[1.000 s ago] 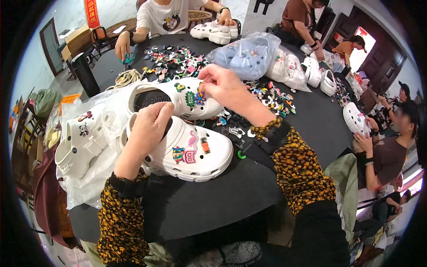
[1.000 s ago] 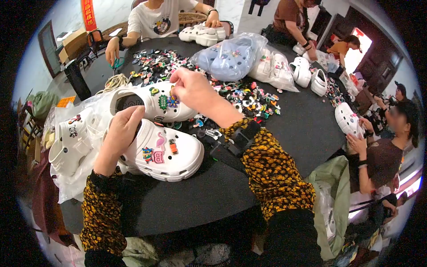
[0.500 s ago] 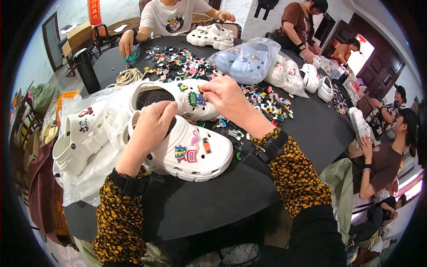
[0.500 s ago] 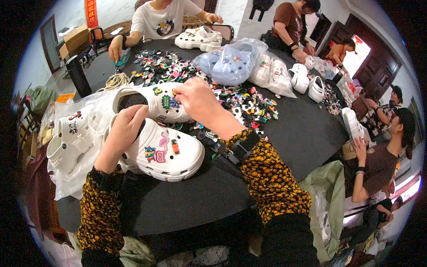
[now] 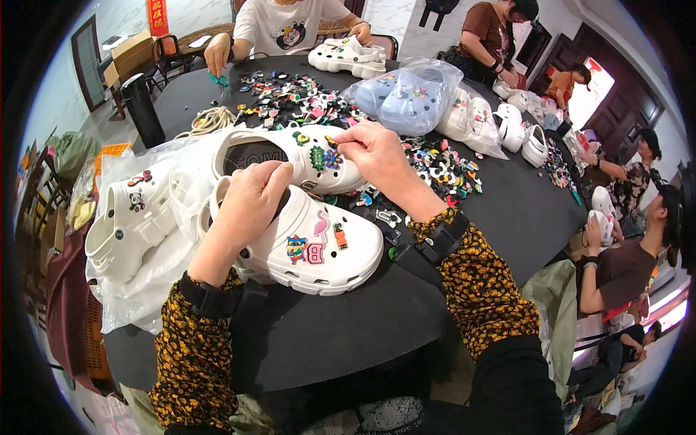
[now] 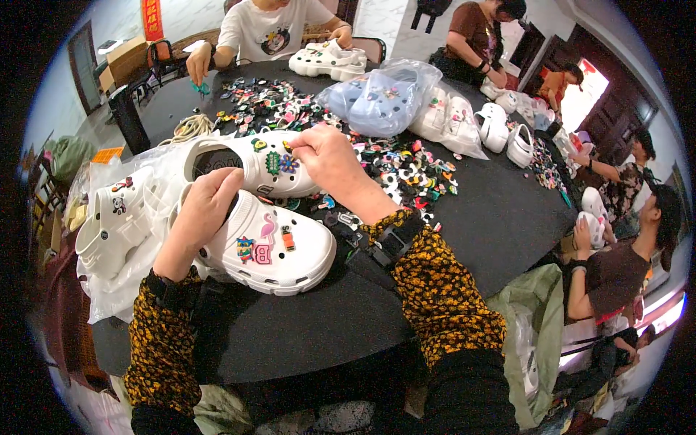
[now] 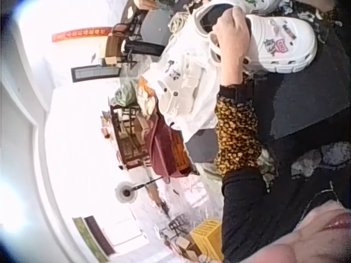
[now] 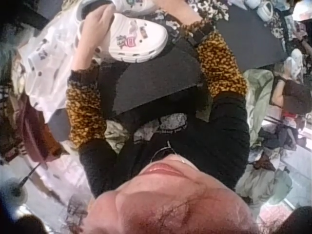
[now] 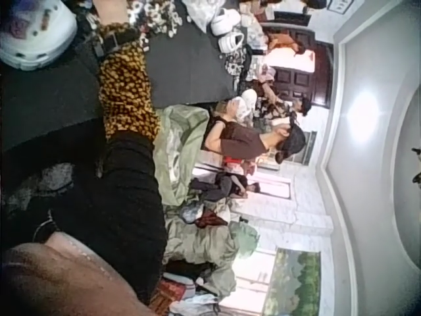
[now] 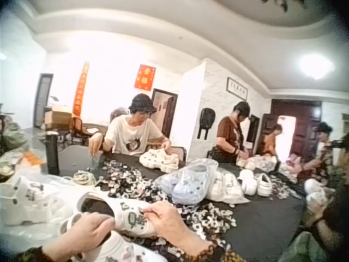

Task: The recorder is attaching decorative charms to rubber clogs at a manufacturing table.

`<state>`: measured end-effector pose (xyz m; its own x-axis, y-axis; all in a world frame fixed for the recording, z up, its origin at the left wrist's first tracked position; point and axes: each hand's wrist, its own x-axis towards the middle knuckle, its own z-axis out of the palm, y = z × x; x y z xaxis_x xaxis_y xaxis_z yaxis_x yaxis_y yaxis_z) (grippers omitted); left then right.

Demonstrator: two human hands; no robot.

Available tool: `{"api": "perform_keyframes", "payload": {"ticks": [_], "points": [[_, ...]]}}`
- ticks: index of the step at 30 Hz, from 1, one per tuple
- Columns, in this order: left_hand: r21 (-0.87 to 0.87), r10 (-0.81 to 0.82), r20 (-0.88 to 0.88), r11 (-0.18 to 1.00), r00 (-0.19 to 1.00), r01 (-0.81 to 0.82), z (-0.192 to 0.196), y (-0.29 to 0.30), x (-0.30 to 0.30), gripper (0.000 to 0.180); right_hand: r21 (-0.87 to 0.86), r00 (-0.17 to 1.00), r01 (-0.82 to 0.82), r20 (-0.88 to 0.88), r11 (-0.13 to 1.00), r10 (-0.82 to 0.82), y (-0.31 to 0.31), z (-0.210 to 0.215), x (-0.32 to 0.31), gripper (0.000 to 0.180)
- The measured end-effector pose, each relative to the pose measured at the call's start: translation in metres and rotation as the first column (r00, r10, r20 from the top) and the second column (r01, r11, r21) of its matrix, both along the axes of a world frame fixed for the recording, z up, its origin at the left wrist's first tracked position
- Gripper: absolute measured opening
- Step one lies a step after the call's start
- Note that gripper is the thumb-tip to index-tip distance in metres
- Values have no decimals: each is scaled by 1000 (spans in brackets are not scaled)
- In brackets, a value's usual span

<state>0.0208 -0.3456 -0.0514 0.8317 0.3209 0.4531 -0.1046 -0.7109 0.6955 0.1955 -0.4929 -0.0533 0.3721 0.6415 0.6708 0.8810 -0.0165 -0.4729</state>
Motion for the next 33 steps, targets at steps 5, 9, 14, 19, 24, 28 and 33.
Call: {"api": "perform_keyframes", "payload": {"ticks": [5, 9, 14, 19, 24, 28, 33], "points": [[77, -22, 15, 997, 1000, 21, -1, 1, -2, 32, -30, 1000, 20, -12, 999, -20, 3, -4, 6, 12], [58, -6, -25, 998, 1000, 8, -2, 1, -1, 31, 21, 1000, 21, 7, 1000, -21, 5, -6, 7, 12], [45, -16, -30, 999, 999, 17, -3, 2, 0, 31, 41, 978, 48, 203, 998, -55, 7, -11, 3, 8], [84, -1, -82, 996, 997, 8, -1, 3, -1, 32, 8, 885, 110, 454, 994, -102, 0, -12, -3, 13], [67, -13, -41, 998, 999, 16, -6, 3, 1, 33, -111, 892, 86, 450, 990, -27, -12, -11, -6, 24], [67, 7, -94, 998, 996, -1, -6, 4, 0, 34, -218, 882, 108, 472, 970, 8, -12, -11, -9, 27], [35, -24, -80, 999, 997, 27, -8, 4, 2, 34, -331, 867, 134, 496, 934, 51, -12, -5, -8, 28]]}}
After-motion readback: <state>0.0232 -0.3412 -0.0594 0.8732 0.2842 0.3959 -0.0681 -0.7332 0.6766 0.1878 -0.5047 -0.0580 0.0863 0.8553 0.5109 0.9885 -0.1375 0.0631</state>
